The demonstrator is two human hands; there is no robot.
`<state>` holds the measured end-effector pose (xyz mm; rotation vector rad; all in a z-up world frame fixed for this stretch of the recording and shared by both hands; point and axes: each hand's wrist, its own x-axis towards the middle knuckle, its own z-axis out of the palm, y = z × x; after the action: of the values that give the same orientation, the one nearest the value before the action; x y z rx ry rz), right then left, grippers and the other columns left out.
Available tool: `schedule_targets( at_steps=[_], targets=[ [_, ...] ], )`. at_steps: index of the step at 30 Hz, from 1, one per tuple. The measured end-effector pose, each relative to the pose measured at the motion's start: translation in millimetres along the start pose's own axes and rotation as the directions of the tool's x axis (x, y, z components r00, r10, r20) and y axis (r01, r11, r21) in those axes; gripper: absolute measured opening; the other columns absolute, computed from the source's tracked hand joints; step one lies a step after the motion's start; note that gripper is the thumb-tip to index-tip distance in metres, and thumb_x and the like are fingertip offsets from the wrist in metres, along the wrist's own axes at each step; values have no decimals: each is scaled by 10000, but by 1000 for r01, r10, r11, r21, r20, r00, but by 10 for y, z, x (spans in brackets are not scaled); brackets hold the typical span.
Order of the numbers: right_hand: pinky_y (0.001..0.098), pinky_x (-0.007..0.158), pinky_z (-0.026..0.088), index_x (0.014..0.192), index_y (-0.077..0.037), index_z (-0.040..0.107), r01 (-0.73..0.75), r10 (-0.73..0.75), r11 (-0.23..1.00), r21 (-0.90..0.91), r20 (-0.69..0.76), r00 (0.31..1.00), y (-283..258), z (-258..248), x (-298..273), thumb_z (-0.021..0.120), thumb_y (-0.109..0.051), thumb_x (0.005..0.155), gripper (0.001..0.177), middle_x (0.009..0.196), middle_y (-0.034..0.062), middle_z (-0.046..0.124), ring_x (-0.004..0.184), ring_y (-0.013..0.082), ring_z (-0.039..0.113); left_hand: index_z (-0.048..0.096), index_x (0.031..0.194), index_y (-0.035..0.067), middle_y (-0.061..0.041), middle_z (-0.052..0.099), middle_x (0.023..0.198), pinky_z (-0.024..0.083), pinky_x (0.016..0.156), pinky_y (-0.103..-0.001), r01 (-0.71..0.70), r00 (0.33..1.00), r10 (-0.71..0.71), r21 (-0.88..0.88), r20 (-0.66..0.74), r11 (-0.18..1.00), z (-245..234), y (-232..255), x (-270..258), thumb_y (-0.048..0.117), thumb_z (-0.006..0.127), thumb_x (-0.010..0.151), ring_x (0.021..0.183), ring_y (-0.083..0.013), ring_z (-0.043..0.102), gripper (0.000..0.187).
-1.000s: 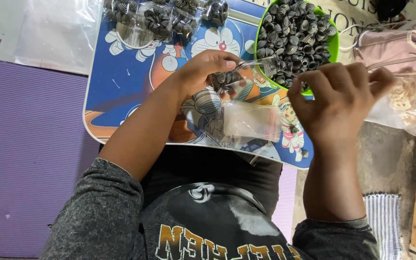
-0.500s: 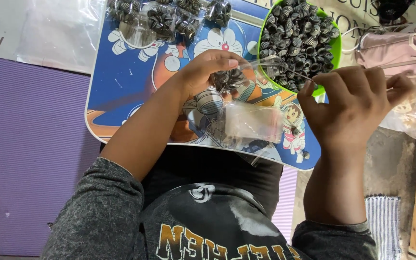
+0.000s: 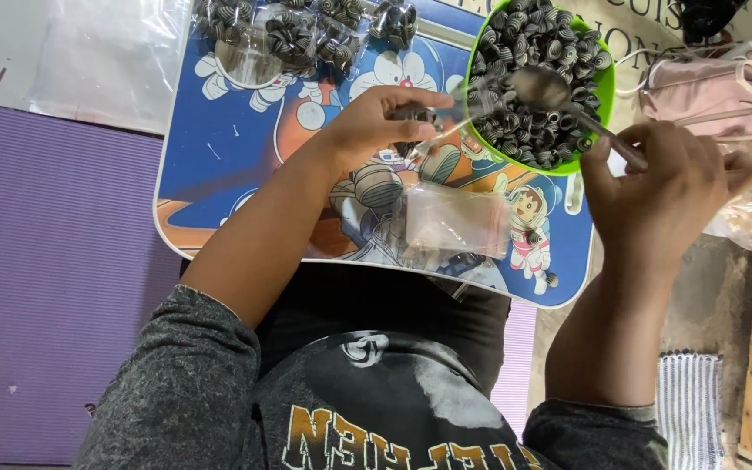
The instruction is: Scooping small black items from a bowl into small plastic bags using a spoon and sealing the bags.
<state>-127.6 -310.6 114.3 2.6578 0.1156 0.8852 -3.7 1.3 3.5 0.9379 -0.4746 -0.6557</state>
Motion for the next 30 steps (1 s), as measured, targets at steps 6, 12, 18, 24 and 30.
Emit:
schedule_targets(
  at_steps=[6, 12, 18, 24, 30],
  targets=[
    [369, 910, 352, 1036, -80, 743, -194, 156, 968, 161, 221, 963, 89, 457, -228, 749, -312, 1037, 233, 750, 9, 675, 572, 207, 523, 685, 1305, 27, -160, 801, 1046, 586, 819, -213, -9, 991, 22, 100, -131, 995, 63, 25, 1, 77, 815, 803, 862, -154, 753, 521],
    [423, 840, 412, 1242, -38, 632, -287, 226, 929, 235, 253, 941, -232, 302, -198, 766, -302, 1024, 368, 978, 96, 719, 795, 263, 677, 683, 1258, 3, -169, 783, 1097, 622, 929, -267, -79, 988, 81, 17, -132, 997, 13, -62, 45, 26, 789, 848, 1005, -211, 780, 424],
    [458, 1032, 374, 1176, -15, 686, -71, 97, 878, 473, -31, 995, -638, -56, -92, 839, -105, 917, 314, 1201, 174, 641, 1119, 348, 570, 637, 1309, -30, -185, 774, 1111, 622, 951, -266, -122, 988, 130, 96, -85, 988, 52, -29, 26, 13, 778, 859, 1083, -252, 769, 473],
    [337, 558, 492, 1183, 14, 724, -314, 109, 313, 896, 295, 949, -1143, 207, -159, 745, -185, 1014, 261, 814, 169, 712, 574, 254, 618, 745, 1209, 68, -143, 763, 901, 597, 749, -298, -164, 987, 161, 175, 26, 971, 166, -115, 43, 187, 856, 904, 780, -187, 732, 346],
    [340, 578, 540, 1093, 17, 780, -316, 219, 199, 928, 272, 937, -1359, 296, -32, 627, -61, 1051, 178, 778, 172, 741, 634, 222, 688, 724, 1257, 57, -180, 769, 946, 586, 800, -339, -165, 986, 161, 232, 36, 959, 144, -179, 46, 300, 813, 958, 790, -190, 701, 396]
  ],
)
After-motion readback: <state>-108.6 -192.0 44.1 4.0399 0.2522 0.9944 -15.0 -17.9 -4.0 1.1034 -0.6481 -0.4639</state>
